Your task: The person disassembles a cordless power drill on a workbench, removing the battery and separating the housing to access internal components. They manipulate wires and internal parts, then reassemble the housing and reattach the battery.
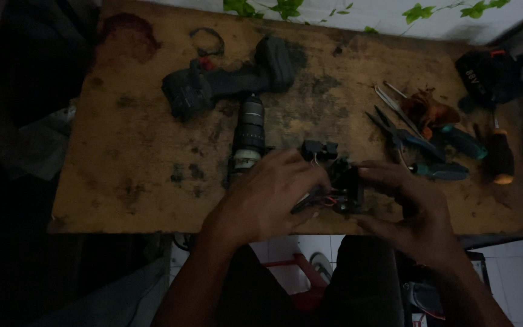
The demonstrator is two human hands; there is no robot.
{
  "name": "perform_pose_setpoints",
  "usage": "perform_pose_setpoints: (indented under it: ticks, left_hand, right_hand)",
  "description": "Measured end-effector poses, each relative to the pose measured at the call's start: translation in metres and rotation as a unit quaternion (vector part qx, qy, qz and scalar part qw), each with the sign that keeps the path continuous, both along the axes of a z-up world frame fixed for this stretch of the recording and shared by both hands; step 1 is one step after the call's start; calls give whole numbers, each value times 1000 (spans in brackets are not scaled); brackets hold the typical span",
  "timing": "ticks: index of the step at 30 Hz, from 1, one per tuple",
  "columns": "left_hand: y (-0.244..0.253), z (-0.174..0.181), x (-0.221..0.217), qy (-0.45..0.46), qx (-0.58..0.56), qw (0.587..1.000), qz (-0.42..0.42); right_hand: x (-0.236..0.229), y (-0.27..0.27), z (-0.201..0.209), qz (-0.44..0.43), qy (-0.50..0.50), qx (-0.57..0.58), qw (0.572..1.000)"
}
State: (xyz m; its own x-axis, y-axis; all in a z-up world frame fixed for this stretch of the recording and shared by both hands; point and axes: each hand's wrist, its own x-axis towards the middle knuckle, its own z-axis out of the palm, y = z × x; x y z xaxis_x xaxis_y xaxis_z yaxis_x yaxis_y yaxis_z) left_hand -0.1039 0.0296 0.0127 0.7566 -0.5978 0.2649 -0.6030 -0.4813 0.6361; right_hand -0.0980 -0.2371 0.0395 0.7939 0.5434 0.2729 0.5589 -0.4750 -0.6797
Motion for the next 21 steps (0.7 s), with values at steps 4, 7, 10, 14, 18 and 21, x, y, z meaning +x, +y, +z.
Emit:
perform_pose_setpoints:
  ticks: [4, 7, 10, 14, 18, 21]
  left_hand:
    - [1, 1, 0, 20, 9, 1000, -1]
    - [1, 3, -1, 26, -8, 1000, 1]
    - [0, 4, 1, 25, 9, 1000, 1]
    - [-1, 2, 1, -2, 3, 1000, 8]
    - [-1, 4, 0, 20, -4, 1000, 7]
    - [-1, 2, 1, 6, -3, 1000, 10]
  right_hand:
    - [1, 0, -1, -6, 4, -6, 1000]
    - [2, -2, -3, -12, 17, -9, 1000]
    - [6, -7, -6, 6, -26, -34, 999]
    - [6, -5, -4, -1, 11, -49, 999]
    - [5, -6, -4, 13, -16, -66, 998]
    - [6, -12, -10, 17, -28, -83, 996]
